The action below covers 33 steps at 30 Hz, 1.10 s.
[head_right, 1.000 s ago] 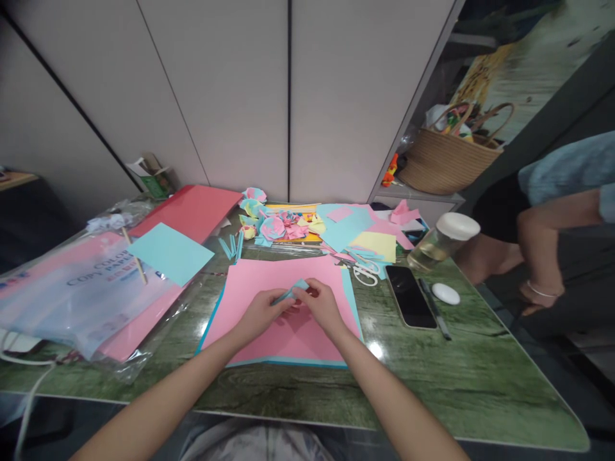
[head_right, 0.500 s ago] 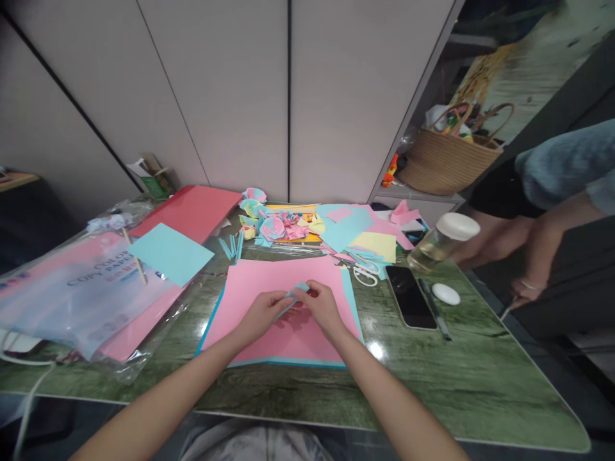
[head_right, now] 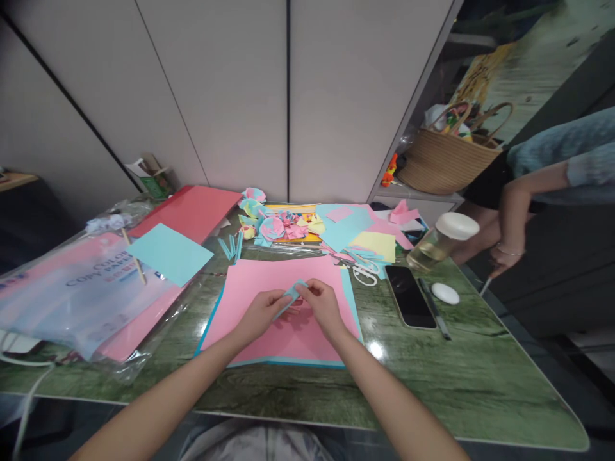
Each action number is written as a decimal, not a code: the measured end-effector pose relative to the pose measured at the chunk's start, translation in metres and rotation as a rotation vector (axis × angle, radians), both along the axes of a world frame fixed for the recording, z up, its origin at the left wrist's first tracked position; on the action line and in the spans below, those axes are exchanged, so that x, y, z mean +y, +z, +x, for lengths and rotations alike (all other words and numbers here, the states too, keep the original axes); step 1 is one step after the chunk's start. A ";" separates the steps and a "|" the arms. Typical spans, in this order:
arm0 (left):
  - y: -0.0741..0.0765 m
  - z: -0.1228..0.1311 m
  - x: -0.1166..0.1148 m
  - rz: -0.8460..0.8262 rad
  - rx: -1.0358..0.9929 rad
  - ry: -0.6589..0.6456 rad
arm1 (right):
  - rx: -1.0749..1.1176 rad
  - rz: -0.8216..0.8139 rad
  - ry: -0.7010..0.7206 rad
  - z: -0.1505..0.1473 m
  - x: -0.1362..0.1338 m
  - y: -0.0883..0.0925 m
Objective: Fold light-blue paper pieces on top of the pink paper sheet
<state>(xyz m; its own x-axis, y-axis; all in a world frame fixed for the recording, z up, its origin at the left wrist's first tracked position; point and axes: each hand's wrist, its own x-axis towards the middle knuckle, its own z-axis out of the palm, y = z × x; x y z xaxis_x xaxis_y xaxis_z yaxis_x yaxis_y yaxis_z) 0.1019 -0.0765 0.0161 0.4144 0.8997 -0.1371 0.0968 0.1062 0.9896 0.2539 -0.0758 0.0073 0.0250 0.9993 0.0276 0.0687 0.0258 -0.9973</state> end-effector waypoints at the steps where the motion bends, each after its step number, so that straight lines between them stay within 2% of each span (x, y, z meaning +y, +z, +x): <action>1: 0.000 0.000 0.000 0.004 0.003 0.002 | 0.002 0.000 -0.002 0.000 0.000 0.000; 20: -0.003 0.002 -0.004 0.034 -0.014 0.009 | 0.008 0.006 -0.019 -0.003 -0.002 0.000; 27: 0.002 0.001 -0.003 0.283 0.041 0.176 | -0.027 0.024 -0.025 -0.006 -0.002 0.002; 33: -0.001 0.000 -0.002 0.260 0.039 0.268 | -0.054 0.042 -0.030 -0.006 -0.002 0.002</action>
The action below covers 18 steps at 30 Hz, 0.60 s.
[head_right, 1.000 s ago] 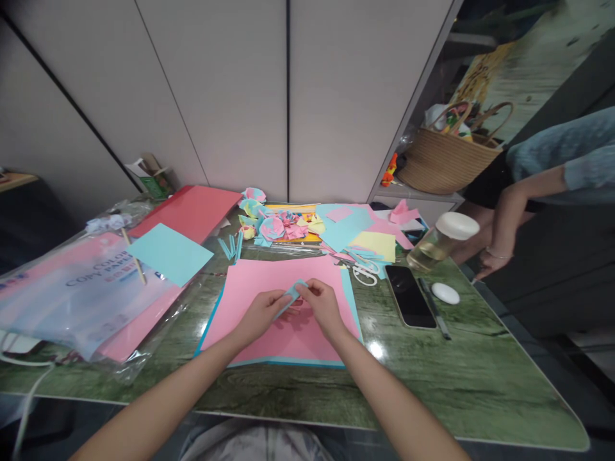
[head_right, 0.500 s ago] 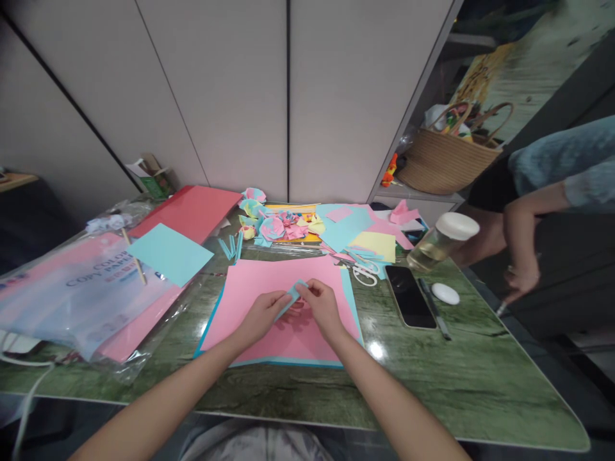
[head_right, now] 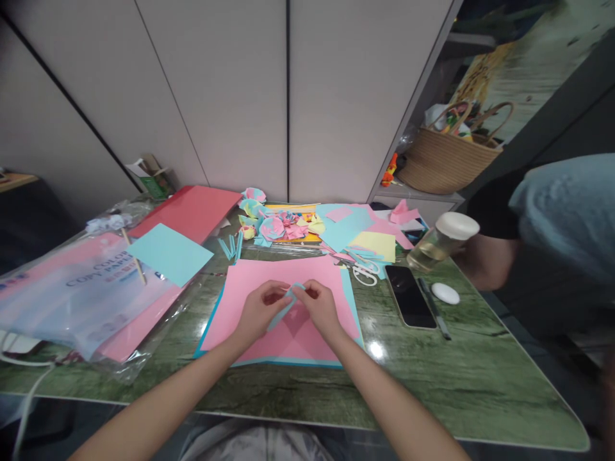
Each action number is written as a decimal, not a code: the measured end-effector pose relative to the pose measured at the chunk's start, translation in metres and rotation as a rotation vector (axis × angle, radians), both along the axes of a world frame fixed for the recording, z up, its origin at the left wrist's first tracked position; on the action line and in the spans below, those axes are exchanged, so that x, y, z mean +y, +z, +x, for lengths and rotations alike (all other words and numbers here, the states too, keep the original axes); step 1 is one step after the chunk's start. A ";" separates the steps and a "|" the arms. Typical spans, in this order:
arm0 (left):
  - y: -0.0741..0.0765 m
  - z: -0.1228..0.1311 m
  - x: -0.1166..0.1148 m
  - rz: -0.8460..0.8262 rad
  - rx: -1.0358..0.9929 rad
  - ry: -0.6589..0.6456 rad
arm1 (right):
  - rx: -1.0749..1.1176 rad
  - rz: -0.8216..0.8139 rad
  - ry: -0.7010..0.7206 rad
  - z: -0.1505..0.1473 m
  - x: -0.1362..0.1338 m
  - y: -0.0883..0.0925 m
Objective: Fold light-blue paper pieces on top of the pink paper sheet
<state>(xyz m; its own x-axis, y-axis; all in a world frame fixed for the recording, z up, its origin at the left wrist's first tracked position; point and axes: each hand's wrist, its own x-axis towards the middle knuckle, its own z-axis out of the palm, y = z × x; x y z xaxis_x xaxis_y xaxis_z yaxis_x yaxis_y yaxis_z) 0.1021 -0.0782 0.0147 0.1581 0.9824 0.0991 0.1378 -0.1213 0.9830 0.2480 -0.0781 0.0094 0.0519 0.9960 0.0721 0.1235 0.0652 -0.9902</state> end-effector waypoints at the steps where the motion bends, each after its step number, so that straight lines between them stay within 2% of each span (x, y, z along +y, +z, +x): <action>1: -0.001 0.000 0.000 -0.006 -0.006 0.005 | -0.004 0.003 0.000 0.000 0.000 0.000; 12: 0.008 0.002 -0.004 -0.080 -0.107 0.017 | -0.012 0.018 0.017 0.000 -0.002 0.000; 18: 0.008 0.002 -0.004 -0.074 -0.110 0.020 | -0.011 0.024 0.018 0.001 -0.003 0.002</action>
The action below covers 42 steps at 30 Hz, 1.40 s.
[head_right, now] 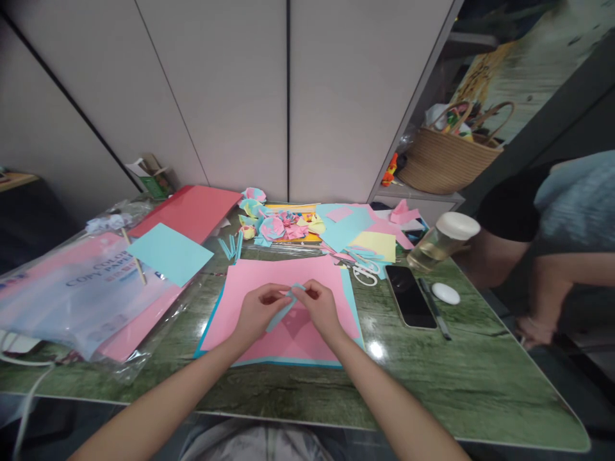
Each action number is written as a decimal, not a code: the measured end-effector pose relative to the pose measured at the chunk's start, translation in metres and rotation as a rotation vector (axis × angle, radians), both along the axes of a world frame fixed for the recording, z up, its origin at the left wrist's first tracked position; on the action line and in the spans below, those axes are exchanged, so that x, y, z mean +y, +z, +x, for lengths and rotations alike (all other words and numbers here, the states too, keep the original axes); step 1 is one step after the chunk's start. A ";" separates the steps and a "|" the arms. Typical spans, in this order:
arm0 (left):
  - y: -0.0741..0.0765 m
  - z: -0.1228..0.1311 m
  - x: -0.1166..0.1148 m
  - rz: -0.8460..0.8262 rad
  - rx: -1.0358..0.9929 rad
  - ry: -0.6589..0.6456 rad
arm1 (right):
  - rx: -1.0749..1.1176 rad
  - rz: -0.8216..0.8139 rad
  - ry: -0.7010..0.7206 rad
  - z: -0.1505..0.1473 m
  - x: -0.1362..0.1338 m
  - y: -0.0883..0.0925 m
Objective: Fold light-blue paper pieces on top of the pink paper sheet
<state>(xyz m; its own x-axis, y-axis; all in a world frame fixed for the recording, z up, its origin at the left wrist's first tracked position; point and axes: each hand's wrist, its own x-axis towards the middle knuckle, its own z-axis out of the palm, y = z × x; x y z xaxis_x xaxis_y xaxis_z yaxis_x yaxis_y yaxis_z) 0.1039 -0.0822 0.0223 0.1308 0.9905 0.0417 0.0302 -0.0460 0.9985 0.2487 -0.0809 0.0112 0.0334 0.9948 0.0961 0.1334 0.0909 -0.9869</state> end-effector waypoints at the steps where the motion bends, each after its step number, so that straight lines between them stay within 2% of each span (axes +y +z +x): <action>1: 0.000 0.000 0.000 0.001 0.000 0.000 | 0.000 0.000 0.001 0.000 0.000 0.000; 17: 0.000 -0.001 -0.001 0.051 0.061 0.011 | 0.021 -0.004 -0.004 -0.001 -0.003 0.005; 24: -0.004 -0.004 0.002 0.023 0.104 -0.085 | 0.038 -0.030 0.078 0.004 0.001 0.007; 28: -0.002 -0.005 0.004 0.014 0.064 -0.150 | 0.027 -0.002 0.031 0.005 0.001 0.006; 33: 0.002 -0.004 0.003 -0.029 0.170 -0.211 | 0.014 0.038 -0.046 0.007 0.001 0.007; 42: 0.002 -0.002 0.001 -0.179 0.094 -0.151 | 0.020 0.054 -0.086 0.008 0.000 0.009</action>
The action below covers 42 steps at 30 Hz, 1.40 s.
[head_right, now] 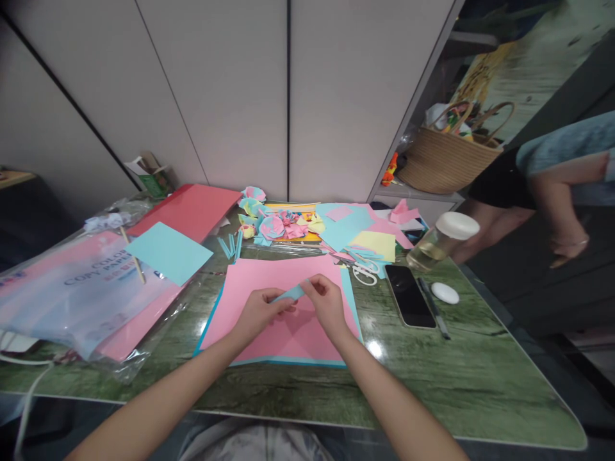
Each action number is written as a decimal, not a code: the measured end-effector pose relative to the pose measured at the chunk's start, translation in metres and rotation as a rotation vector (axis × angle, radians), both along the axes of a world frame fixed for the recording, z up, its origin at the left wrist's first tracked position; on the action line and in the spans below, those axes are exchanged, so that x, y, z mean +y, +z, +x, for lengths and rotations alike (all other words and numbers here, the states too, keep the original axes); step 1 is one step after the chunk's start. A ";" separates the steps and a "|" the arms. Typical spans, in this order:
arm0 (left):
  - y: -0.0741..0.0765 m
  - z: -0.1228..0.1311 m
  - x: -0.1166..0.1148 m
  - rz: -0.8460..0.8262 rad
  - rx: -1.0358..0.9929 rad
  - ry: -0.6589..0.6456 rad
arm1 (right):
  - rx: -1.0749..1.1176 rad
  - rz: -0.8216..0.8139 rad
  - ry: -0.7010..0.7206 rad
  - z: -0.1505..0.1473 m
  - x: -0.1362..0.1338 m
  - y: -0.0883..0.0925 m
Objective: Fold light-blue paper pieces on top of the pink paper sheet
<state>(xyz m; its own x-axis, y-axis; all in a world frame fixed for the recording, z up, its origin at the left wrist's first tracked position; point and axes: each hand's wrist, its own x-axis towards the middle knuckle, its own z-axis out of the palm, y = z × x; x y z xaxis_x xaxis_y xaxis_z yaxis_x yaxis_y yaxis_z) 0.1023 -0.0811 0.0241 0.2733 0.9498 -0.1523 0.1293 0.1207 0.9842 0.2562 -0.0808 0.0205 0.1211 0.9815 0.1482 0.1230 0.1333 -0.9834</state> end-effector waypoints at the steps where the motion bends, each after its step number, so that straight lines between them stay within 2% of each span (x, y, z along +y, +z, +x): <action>1: 0.000 0.000 0.000 -0.002 -0.003 0.004 | 0.002 0.001 -0.004 0.000 0.000 0.000; 15: -0.001 -0.001 0.002 0.038 0.004 0.020 | 0.014 -0.005 -0.064 -0.002 0.001 -0.006; 25: -0.003 0.000 -0.001 -0.013 -0.166 0.021 | 0.030 -0.007 -0.075 -0.003 -0.002 -0.002; 37: 0.002 0.001 -0.003 0.025 -0.190 -0.007 | 0.041 -0.002 -0.093 -0.004 -0.006 0.004; 42: 0.003 0.001 -0.003 0.023 -0.198 0.001 | 0.067 -0.014 -0.054 -0.004 -0.004 0.003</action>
<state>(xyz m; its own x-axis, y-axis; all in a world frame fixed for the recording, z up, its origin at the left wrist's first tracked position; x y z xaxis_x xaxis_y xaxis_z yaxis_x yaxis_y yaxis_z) 0.1033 -0.0839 0.0269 0.2946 0.9527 -0.0742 -0.0673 0.0982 0.9929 0.2526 -0.0848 0.0240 0.1829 0.9752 0.1247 0.0635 0.1149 -0.9914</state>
